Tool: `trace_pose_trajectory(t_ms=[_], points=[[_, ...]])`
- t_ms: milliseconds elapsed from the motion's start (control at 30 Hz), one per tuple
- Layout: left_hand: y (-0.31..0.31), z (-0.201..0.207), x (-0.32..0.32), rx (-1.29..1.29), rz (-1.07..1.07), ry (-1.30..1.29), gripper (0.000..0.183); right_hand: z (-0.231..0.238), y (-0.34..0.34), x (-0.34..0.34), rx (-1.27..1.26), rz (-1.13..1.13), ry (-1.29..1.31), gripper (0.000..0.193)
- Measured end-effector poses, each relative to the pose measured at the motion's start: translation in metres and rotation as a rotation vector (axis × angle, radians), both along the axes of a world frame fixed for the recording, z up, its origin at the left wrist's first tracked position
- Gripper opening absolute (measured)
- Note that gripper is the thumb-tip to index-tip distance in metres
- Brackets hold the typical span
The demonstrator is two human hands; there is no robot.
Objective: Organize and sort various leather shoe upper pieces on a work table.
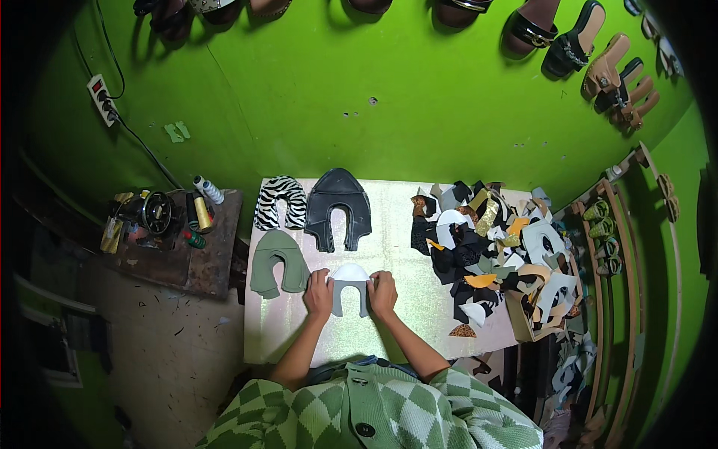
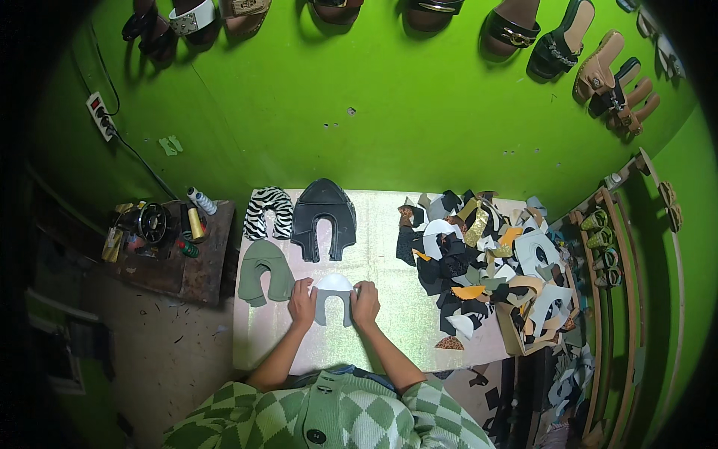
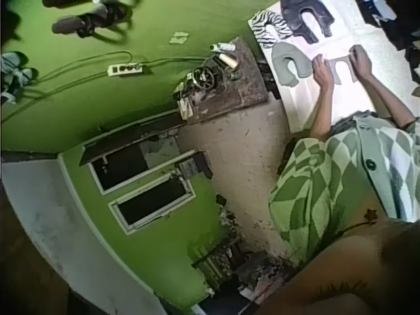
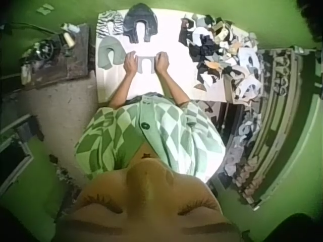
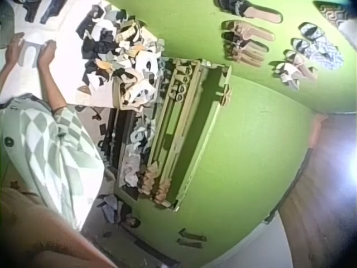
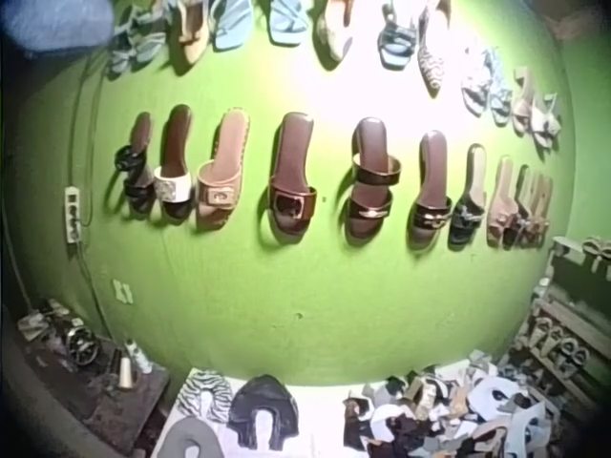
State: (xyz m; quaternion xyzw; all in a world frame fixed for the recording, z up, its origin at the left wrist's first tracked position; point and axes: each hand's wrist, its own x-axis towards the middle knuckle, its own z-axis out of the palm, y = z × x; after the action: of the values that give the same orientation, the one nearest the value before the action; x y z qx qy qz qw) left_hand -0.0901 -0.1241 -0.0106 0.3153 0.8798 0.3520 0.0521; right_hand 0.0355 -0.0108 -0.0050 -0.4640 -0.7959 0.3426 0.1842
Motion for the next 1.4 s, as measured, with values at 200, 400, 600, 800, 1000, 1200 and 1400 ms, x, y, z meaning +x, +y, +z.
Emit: trace_pose_trajectory(t_ms=[200,400,600,800,1000,1200,1400], points=[[-0.009,-0.004,0.022,-0.070,-0.290,0.267,0.044,0.003,-0.008,0.012,0.400,0.466,-0.031,0.046],[-0.015,-0.027,0.033,-0.365,-0.396,0.273,0.059,-0.026,-0.010,0.024,0.474,0.639,-0.308,0.053],[-0.012,-0.029,0.037,-0.388,-0.386,0.295,0.058,-0.028,0.004,0.027,0.376,0.706,-0.236,0.054],[0.003,-0.019,0.044,-0.034,-0.166,0.146,0.042,0.007,0.058,0.053,0.232,0.252,0.235,0.031],[0.068,0.005,0.077,0.121,-0.229,0.159,0.032,0.034,0.156,0.100,0.421,-0.045,-0.059,0.035],[0.126,0.000,0.110,0.205,-0.335,0.050,0.031,0.000,0.213,0.102,0.546,-0.030,-0.319,0.050],[0.135,0.000,0.118,0.213,-0.268,-0.011,0.030,-0.007,0.241,0.103,0.401,0.116,-0.276,0.033]])
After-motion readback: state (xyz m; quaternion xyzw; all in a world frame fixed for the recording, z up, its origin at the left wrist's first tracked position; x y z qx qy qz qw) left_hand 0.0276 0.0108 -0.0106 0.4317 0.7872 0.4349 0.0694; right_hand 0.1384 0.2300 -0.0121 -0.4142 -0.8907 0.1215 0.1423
